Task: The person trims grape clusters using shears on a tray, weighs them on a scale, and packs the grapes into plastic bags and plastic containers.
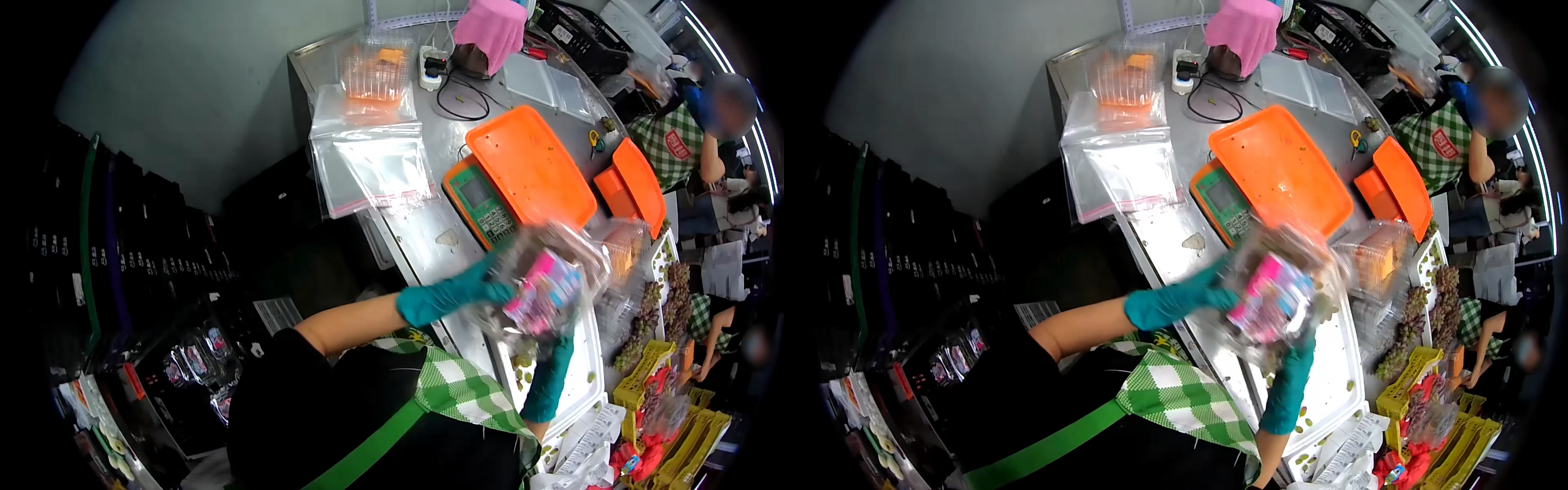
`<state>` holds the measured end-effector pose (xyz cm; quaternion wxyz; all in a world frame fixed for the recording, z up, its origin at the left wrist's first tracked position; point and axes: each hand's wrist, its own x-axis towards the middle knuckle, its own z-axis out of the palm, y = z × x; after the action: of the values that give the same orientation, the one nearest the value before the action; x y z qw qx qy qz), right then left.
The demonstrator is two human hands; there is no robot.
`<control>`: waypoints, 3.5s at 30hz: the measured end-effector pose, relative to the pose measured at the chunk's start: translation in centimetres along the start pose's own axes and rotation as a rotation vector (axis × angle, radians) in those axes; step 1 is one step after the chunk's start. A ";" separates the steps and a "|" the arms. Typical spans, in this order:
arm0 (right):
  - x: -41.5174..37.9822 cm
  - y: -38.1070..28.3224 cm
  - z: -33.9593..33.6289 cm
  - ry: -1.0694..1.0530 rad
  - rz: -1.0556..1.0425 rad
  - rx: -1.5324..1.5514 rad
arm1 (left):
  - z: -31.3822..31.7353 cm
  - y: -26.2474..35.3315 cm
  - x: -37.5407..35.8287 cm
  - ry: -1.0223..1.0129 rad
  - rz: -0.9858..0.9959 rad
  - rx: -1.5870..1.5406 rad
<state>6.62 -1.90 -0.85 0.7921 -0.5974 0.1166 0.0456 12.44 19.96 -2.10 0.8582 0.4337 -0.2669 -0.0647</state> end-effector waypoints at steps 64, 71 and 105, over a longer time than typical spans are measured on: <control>2.8 -3.0 -40.6 1.328 -0.283 -0.609 | 15.4 -13.6 5.7 -0.486 -0.688 0.667; 9.3 -3.0 -48.0 1.341 0.107 -0.630 | 18.4 -16.2 6.9 -0.609 -0.624 0.787; -0.2 -1.6 -12.6 0.021 -0.428 0.981 | 18.0 -13.3 8.3 -0.267 -0.721 -0.013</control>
<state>5.16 -14.36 -2.57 0.9687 -0.1677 0.0079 -0.1828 11.88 -3.83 -0.41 0.7411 0.4819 -0.2061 -0.4197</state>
